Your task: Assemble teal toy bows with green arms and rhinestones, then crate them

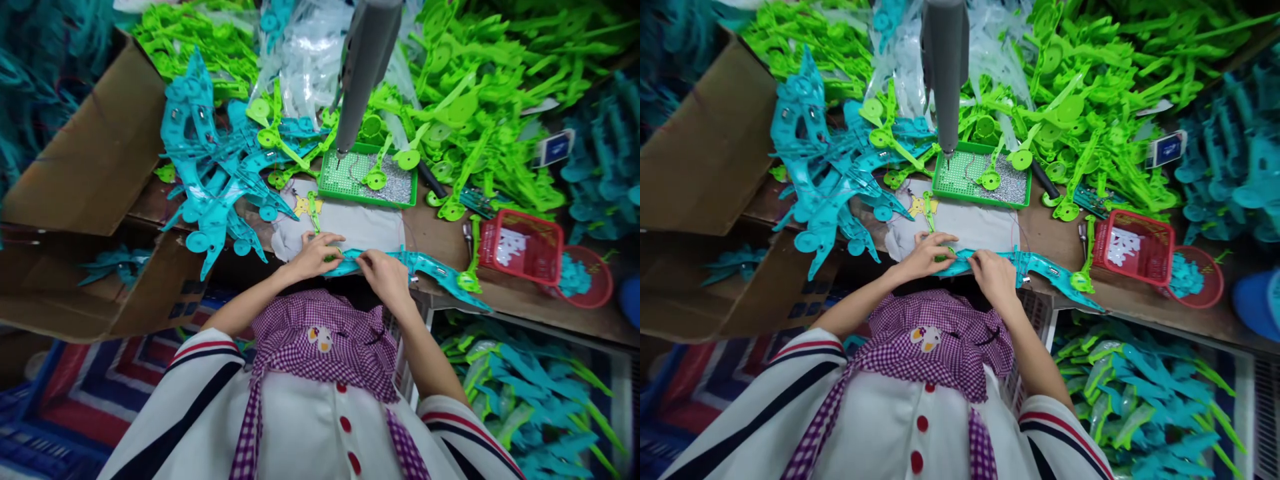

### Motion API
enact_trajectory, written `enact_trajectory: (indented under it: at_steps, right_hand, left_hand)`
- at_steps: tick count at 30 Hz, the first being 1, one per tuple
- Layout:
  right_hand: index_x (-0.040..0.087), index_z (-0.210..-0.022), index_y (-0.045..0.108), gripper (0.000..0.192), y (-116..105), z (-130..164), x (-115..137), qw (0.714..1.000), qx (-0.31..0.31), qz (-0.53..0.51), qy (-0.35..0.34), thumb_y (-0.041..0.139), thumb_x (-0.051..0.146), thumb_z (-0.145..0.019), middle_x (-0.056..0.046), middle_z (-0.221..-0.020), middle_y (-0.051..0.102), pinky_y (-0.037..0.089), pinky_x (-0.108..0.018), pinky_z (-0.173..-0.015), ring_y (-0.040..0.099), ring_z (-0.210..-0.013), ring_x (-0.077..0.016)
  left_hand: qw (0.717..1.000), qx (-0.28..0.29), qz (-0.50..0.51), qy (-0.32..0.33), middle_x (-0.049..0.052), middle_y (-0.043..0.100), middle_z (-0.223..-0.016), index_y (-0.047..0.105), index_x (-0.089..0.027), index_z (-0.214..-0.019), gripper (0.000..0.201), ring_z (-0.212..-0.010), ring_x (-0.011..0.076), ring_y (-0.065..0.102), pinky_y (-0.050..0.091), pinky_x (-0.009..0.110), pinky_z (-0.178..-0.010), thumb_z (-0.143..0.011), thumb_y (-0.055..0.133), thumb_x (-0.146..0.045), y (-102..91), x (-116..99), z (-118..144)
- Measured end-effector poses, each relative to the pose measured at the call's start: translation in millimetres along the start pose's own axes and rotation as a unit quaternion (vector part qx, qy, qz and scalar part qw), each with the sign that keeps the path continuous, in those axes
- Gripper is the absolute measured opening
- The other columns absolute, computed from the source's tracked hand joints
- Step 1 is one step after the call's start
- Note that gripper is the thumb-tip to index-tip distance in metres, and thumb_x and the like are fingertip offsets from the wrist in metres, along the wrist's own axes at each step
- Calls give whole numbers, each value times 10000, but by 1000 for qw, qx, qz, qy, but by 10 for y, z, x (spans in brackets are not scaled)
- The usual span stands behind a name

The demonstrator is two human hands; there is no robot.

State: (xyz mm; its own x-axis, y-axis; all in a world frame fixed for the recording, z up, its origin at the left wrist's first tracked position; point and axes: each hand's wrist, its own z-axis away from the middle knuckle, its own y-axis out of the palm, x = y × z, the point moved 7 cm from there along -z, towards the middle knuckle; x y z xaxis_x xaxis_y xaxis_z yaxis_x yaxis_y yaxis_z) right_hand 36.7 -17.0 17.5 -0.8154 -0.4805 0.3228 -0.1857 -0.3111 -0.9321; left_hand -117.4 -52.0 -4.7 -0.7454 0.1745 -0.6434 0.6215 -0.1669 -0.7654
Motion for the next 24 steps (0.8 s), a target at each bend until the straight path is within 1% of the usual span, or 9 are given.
enact_trajectory:
  at_steps: [1,3,5,8,13,16,21,24]
  right_hand:
    - [217,-950,671,249,-12,-3,-18,1000,-4,1,-8,456,330,-1006,-59,-953,768,336,-348,-795,678,-866,-230]
    - [207,-948,665,255,-32,-11,-55,1000,-13,3,-13,436,298,-1010,-59,-945,770,297,-398,-919,673,-886,-236]
    - [200,-953,661,257,-39,-25,-100,1000,-20,2,-2,426,287,-1010,-60,-939,769,248,-431,-967,665,-882,-236]
    - [200,-923,661,288,-7,-62,-154,1000,-24,-6,10,417,323,-1012,-66,-909,756,238,-417,-920,642,-853,-229]
    - [190,-813,636,374,80,-150,-227,999,-36,-28,29,428,435,-1003,-83,-879,714,228,-369,-822,613,-875,-238]
    - [190,-756,610,347,128,-201,-226,998,-33,-36,33,474,422,-975,-63,-830,695,222,-355,-798,598,-844,-226]
    - [184,-704,578,266,172,-269,-212,997,1,-69,24,539,334,-919,-30,-793,687,203,-331,-764,584,-812,-198]
    - [179,-708,569,271,144,-272,-230,995,6,-96,12,541,336,-927,-34,-801,684,204,-330,-756,594,-833,-199]
  left_hand:
    - [1000,7,5,0,30,610,-1410,761,-276,-917,110,-1296,280,508,253,523,-1043,-903,652,-281,-1,13,-17]
    - [1000,19,6,4,26,600,-1421,759,-270,-896,106,-1304,285,503,255,518,-1038,-893,652,-272,-1,18,-51]
    - [1000,29,5,10,22,603,-1416,755,-267,-897,116,-1297,285,510,256,516,-1034,-895,639,-264,7,3,-77]
    - [999,38,3,7,25,614,-1399,751,-269,-929,140,-1277,281,526,253,513,-1034,-906,613,-261,28,-9,-93]
    - [999,45,-4,0,21,612,-1397,751,-280,-959,157,-1264,276,531,247,510,-1040,-906,604,-270,37,-5,-93]
    - [998,57,-3,-6,21,613,-1398,750,-282,-958,159,-1261,277,531,247,508,-1039,-898,603,-267,23,-13,-109]
    - [997,74,-3,-22,26,588,-1423,737,-262,-957,148,-1251,277,546,233,507,-1052,-884,609,-257,-6,-43,-118]
    - [997,75,-4,-26,42,556,-1456,715,-269,-1081,223,-1253,275,553,229,506,-1063,-891,599,-247,-9,-56,-100]
